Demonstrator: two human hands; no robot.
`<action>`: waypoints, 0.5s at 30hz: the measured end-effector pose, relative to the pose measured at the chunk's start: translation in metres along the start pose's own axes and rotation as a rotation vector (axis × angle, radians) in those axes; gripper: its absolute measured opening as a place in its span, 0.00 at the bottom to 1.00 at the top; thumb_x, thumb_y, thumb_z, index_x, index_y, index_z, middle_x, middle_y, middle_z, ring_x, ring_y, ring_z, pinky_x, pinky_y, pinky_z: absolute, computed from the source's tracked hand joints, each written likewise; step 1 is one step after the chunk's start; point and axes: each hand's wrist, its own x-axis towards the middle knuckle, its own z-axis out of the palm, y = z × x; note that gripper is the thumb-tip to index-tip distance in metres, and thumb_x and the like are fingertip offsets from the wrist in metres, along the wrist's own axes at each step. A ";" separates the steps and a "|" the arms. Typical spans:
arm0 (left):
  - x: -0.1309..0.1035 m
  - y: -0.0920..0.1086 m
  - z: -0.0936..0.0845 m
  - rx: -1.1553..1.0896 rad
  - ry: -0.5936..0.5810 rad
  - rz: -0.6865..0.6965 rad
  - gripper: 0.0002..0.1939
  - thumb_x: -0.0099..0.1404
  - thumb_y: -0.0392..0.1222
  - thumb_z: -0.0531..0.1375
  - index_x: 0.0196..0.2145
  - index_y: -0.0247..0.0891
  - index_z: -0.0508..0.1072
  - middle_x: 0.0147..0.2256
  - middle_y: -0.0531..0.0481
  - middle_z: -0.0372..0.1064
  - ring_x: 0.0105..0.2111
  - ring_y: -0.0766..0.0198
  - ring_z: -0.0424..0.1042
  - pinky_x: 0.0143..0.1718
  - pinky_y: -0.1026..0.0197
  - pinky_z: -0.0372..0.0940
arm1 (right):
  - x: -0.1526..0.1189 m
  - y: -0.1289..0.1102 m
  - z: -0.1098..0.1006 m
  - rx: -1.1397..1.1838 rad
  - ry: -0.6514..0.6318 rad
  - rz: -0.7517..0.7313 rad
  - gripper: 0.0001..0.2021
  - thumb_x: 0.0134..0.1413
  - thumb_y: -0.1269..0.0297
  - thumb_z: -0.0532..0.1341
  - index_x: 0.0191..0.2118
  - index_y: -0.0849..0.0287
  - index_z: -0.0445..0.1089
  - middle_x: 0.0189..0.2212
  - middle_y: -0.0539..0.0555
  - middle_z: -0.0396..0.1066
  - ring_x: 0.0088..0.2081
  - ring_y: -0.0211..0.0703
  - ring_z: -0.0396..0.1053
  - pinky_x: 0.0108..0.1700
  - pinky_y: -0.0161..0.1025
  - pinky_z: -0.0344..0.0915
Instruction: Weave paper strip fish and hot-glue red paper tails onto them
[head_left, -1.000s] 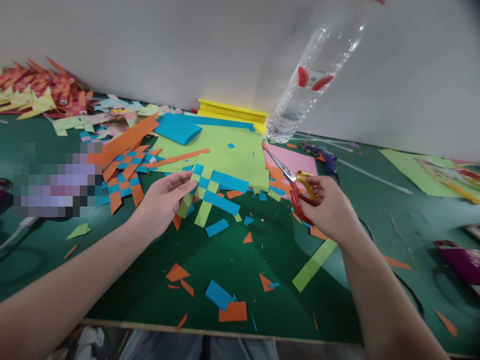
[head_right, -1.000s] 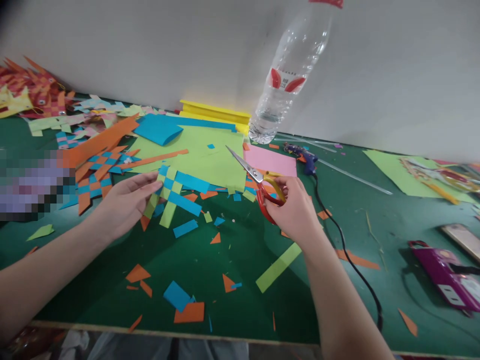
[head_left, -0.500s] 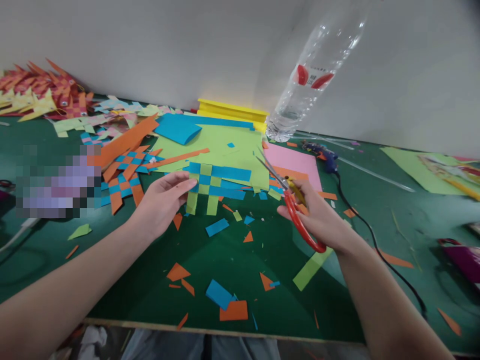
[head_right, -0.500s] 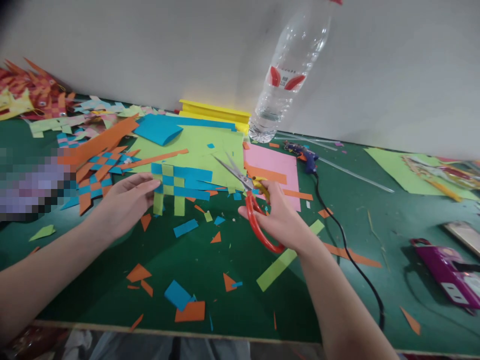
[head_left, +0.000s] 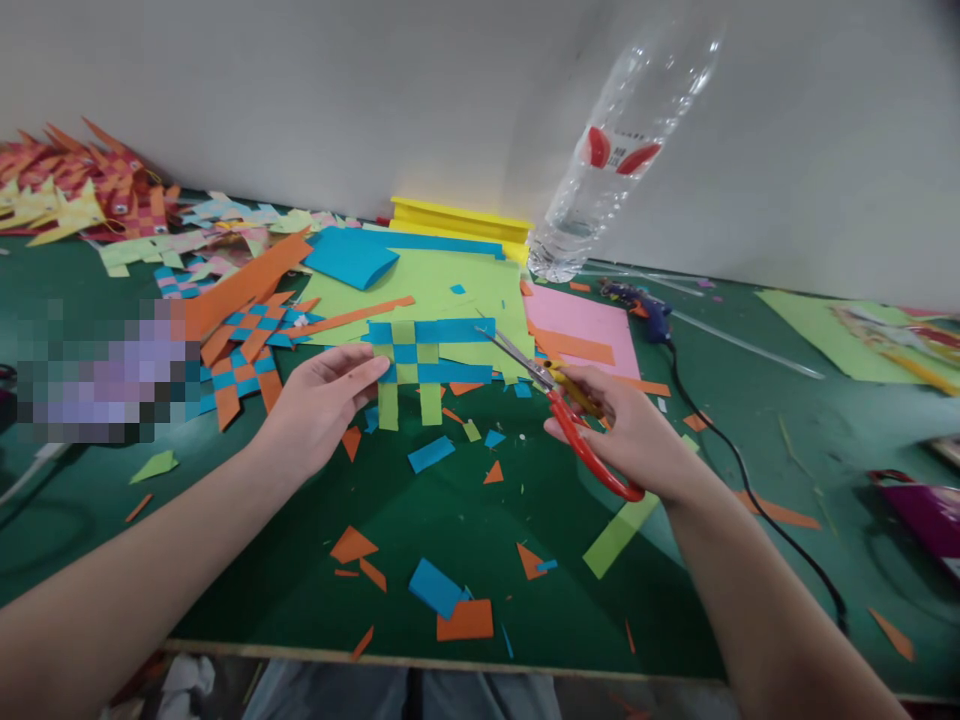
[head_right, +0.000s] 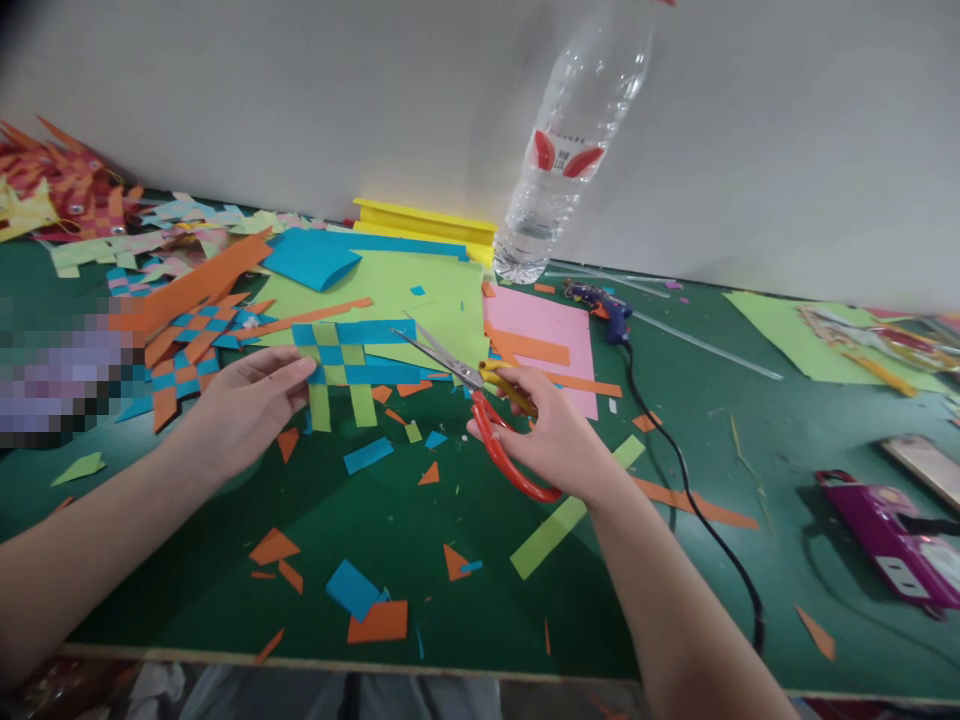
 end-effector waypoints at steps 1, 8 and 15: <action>0.000 0.000 0.001 0.000 -0.001 -0.005 0.11 0.49 0.39 0.72 0.30 0.38 0.75 0.30 0.55 0.72 0.32 0.69 0.72 0.36 0.67 0.69 | 0.000 -0.001 0.000 0.001 -0.010 -0.002 0.33 0.40 0.47 0.68 0.52 0.58 0.66 0.48 0.61 0.70 0.44 0.53 0.71 0.43 0.51 0.71; -0.002 0.000 0.003 0.023 -0.005 -0.027 0.13 0.47 0.38 0.73 0.30 0.38 0.75 0.28 0.55 0.73 0.31 0.70 0.72 0.35 0.69 0.69 | -0.002 -0.005 0.001 -0.004 -0.066 -0.036 0.29 0.42 0.49 0.67 0.50 0.59 0.69 0.47 0.60 0.73 0.47 0.54 0.72 0.47 0.52 0.72; -0.001 -0.003 0.002 0.047 -0.028 0.017 0.14 0.44 0.41 0.74 0.28 0.39 0.76 0.28 0.55 0.73 0.30 0.71 0.72 0.33 0.71 0.69 | -0.003 -0.006 0.000 0.024 -0.094 -0.021 0.28 0.41 0.50 0.68 0.49 0.58 0.72 0.47 0.59 0.74 0.45 0.54 0.73 0.44 0.51 0.73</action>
